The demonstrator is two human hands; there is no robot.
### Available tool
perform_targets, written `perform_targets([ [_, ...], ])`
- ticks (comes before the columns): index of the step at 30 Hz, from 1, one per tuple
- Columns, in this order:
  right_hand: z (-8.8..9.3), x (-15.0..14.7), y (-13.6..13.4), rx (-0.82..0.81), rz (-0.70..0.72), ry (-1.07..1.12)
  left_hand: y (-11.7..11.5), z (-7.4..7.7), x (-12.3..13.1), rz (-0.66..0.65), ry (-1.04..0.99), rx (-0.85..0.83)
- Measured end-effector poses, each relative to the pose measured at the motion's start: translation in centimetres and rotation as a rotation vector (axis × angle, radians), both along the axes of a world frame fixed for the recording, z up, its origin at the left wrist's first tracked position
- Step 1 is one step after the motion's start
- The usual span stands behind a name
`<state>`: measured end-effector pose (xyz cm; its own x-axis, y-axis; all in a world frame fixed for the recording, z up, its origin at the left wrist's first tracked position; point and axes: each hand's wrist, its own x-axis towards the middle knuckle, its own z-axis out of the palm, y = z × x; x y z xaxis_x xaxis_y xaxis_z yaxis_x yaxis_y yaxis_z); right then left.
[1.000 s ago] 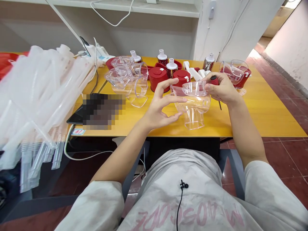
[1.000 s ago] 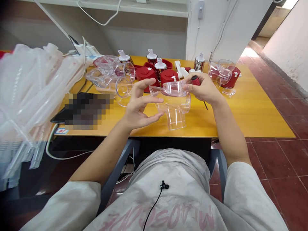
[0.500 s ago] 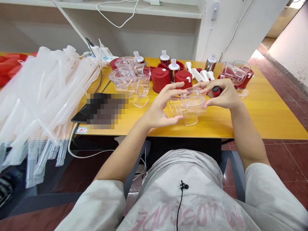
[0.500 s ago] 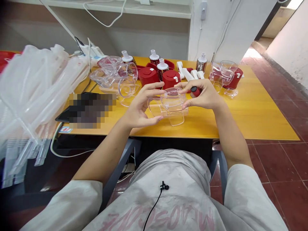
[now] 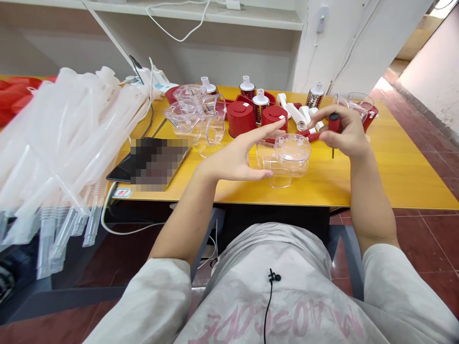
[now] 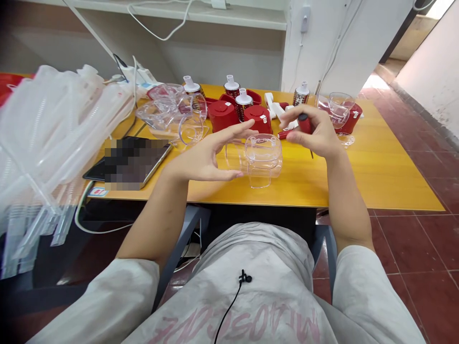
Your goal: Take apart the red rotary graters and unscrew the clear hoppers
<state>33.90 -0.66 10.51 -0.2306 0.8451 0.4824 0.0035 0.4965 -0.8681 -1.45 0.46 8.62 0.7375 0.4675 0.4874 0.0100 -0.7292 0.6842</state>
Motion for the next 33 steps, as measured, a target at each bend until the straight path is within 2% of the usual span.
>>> perform_targets([
  [2, 0.1, 0.2, 0.6, 0.012, -0.062, 0.130, 0.1, 1.0, 0.4, 0.025, 0.021, -0.021],
  [5, -0.1, 0.1, 1.4, 0.014, -0.151, 0.309, -0.5, 1.7, 1.4, 0.130, 0.022, -0.074],
  [9, -0.5, -0.5, 2.1, 0.071, -0.241, 0.363, -2.4, 1.7, 2.6, 0.244, 0.034, -0.193],
  [12, 0.1, -1.0, 2.4, 0.114, -0.298, 0.377, -3.4, 1.6, 2.7, 0.293, 0.021, -0.258],
  [16, 3.1, -2.2, 1.5, 0.063, -0.294, 0.242, -3.6, 1.9, 2.1, 0.302, 0.031, -0.260],
  [19, 5.6, -4.0, 0.1, -0.069, -0.180, 0.070, -3.5, 2.1, 1.7, 0.303, 0.048, -0.256],
  [25, 8.9, -7.6, -0.8, -0.079, -0.070, 0.026, -3.3, 1.9, 1.2, 0.288, 0.022, -0.250],
  [28, 10.5, -8.1, 0.3, 0.017, -0.069, -0.010, -3.2, 1.9, 1.0, 0.276, 0.025, -0.257],
  [31, 11.6, -7.8, 1.9, 0.246, -0.079, 0.035, -3.1, 2.0, 0.9, 0.267, 0.029, -0.268],
  [33, 11.8, -7.4, 2.6, 0.419, -0.021, 0.138, -3.2, 2.2, 0.8, 0.262, 0.028, -0.282],
])
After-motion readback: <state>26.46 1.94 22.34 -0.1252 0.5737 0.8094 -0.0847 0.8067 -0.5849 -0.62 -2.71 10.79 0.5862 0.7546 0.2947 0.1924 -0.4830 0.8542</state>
